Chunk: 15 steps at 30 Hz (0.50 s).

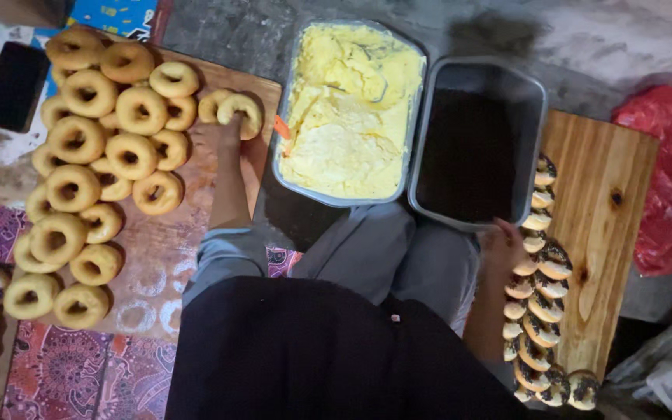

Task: The person sits on the floor and repeatedly picks up plain donuts, scoops yellow filling into them by hand, then dips the filled donuts into a dark topping and stacks them on a wooden board.

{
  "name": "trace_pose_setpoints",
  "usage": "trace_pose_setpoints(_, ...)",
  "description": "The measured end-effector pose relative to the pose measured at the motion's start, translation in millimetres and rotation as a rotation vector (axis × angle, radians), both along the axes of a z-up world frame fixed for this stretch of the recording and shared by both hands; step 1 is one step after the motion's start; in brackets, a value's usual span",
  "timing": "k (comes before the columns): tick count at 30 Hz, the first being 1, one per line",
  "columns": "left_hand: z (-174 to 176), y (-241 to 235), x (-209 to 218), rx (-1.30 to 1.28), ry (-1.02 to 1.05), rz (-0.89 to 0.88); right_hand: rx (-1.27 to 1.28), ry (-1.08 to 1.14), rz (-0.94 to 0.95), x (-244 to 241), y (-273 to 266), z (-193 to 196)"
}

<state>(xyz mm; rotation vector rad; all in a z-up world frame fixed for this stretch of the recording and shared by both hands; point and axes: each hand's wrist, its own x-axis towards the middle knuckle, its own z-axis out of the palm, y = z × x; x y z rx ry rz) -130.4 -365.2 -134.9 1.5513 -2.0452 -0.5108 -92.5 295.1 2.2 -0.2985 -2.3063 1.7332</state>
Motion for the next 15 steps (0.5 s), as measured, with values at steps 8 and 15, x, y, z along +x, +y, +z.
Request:
trace_pose_setpoints(8, 35, 129, 160, 1.044, 1.609, 0.039, -0.436, -0.408, 0.838, 69, -200, -26)
trace_pose_setpoints(15, 139, 292, 252, 1.23, 1.274, -0.176, -0.549, -0.301, 0.805, 130, -277, -57)
